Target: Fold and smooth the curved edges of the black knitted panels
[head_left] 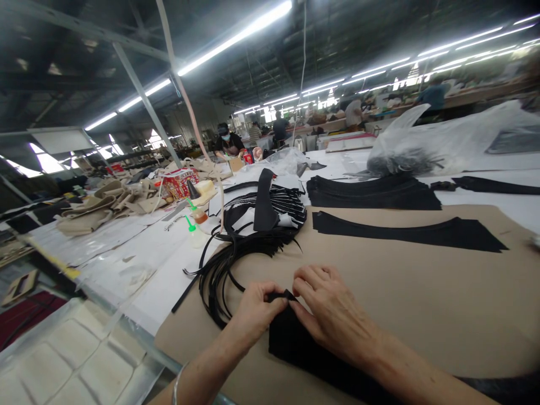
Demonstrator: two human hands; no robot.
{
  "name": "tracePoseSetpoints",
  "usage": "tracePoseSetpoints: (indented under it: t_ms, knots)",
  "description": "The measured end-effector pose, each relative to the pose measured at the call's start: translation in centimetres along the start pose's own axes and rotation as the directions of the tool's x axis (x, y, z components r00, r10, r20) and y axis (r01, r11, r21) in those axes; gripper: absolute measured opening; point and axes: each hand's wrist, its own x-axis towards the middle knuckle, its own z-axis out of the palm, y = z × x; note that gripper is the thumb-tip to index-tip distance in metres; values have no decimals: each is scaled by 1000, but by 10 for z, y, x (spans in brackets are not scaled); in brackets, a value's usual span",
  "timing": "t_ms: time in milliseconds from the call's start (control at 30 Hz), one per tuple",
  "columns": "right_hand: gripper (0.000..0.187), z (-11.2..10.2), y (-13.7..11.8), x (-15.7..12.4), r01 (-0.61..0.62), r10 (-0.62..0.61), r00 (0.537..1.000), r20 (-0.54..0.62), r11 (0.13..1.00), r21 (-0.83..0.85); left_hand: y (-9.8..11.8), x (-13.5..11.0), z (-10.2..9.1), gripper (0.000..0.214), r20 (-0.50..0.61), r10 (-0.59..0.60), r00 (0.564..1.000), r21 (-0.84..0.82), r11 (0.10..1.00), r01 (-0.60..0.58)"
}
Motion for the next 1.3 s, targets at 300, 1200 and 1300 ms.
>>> tracePoseSetpoints:
  t_ms: [300,1200,1300]
  knots:
    - [10,3,-3,0,-1,-2,995,-102,999,-33,1,-5,2,14,-45,106,993,127,987,-99]
    - [12,2,1,2,-149,147,989,23,976,160,13,-18,14,15,-153,213,965,412,901,-134]
    - [10,1,4,2,-197,187,980,63,948,251,11,-18,13,15,-158,197,967,424,899,-114]
